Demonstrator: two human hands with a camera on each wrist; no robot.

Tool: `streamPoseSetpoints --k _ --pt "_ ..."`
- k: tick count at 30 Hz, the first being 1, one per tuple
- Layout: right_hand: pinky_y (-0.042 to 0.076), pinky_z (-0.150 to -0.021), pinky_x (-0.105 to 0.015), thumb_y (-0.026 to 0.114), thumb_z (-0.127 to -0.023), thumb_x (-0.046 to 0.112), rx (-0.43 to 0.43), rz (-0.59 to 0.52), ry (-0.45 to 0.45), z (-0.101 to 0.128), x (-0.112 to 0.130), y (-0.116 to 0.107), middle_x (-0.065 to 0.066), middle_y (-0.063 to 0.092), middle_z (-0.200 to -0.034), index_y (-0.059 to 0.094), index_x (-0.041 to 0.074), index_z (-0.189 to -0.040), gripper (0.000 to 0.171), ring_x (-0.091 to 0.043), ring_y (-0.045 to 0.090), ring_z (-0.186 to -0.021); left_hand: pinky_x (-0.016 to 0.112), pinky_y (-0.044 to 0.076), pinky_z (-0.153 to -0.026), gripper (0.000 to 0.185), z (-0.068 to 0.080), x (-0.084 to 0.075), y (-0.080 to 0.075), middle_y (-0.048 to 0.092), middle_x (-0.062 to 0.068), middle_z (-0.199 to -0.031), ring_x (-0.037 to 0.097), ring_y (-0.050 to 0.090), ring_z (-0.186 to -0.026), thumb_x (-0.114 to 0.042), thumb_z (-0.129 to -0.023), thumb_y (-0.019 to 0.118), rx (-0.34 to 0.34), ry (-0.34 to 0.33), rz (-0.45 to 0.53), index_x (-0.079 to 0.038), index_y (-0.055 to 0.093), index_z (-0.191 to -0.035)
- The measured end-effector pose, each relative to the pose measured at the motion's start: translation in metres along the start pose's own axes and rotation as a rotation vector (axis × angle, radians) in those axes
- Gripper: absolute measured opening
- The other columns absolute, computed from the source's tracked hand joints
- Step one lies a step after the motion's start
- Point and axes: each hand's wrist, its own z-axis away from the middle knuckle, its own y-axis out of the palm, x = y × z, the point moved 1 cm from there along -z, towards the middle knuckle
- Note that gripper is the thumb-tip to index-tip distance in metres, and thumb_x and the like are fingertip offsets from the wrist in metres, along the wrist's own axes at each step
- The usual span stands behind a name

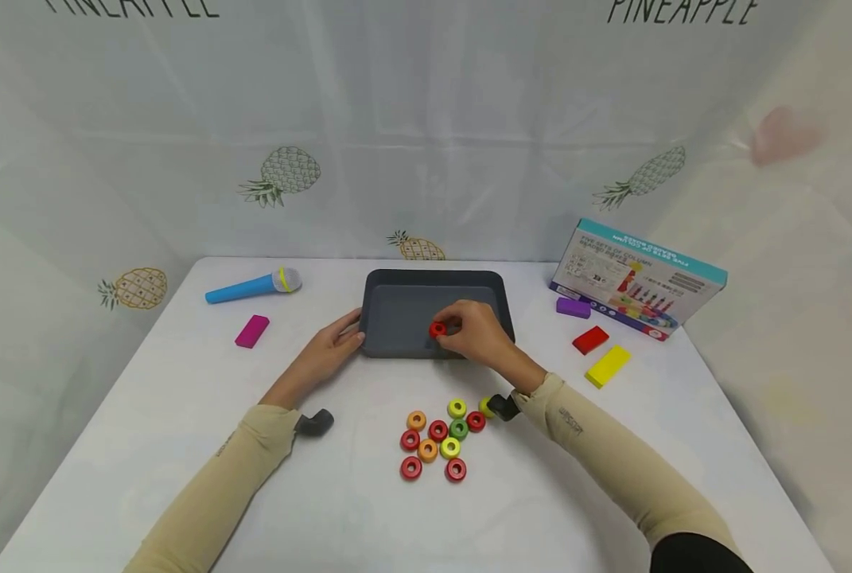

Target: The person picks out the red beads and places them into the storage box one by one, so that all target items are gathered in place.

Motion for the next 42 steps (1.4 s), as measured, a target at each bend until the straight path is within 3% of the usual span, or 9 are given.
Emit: streamPoseSetpoints --k 13,19,30,42 --pt "0.059 -0.078 -0.039 0.080 -0.083 0.006 0.001 0.027 0.067 -0.009 -0.014 0.012 -0.015 0.073 -0.111 0.077 0.004 -0.111 0.028 -0.026 0.068 -0.093 0.042 0.033 -0.122 0.062 0.000 -0.001 0.004 0.044 0.010 -0.159 0.022 0.045 -0.145 -0.026 -0.105 0.057 0.012 0.011 0.022 -0.017 0.030 -0.161" --pt "0.058 -0.075 -0.036 0.079 -0.083 0.006 0.040 0.026 0.107 -0.012 -0.016 0.012 -0.013 0.075 -0.105 0.077 0.005 -0.111 0.028 -0.023 0.069 -0.090 0.044 0.031 -0.123 0.062 -0.001 0.001 0.004 0.043 0.010 -0.159 0.022 0.045 -0.145 -0.029 -0.105 0.057 0.011 0.011 -0.004 -0.019 0.030 -0.161" --pt "0.059 -0.080 -0.039 0.080 -0.084 0.006 0.117 0.068 0.104 -0.015 -0.018 0.014 -0.014 0.077 -0.102 0.077 0.001 -0.107 0.024 -0.023 0.070 -0.090 0.043 0.032 -0.122 0.063 -0.002 0.000 0.001 0.045 0.009 -0.158 0.021 0.047 -0.143 -0.029 -0.105 0.057 0.007 0.008 -0.021 -0.018 0.030 -0.161" --pt "0.059 -0.081 -0.039 0.080 -0.085 0.005 0.127 0.075 0.108 -0.016 -0.016 0.014 -0.015 0.076 -0.102 0.076 0.000 -0.108 0.024 -0.024 0.071 -0.091 0.044 0.032 -0.122 0.063 0.000 0.000 0.000 0.043 0.010 -0.159 0.022 0.045 -0.144 -0.028 -0.105 0.057 0.007 0.012 0.007 -0.016 0.030 -0.161"
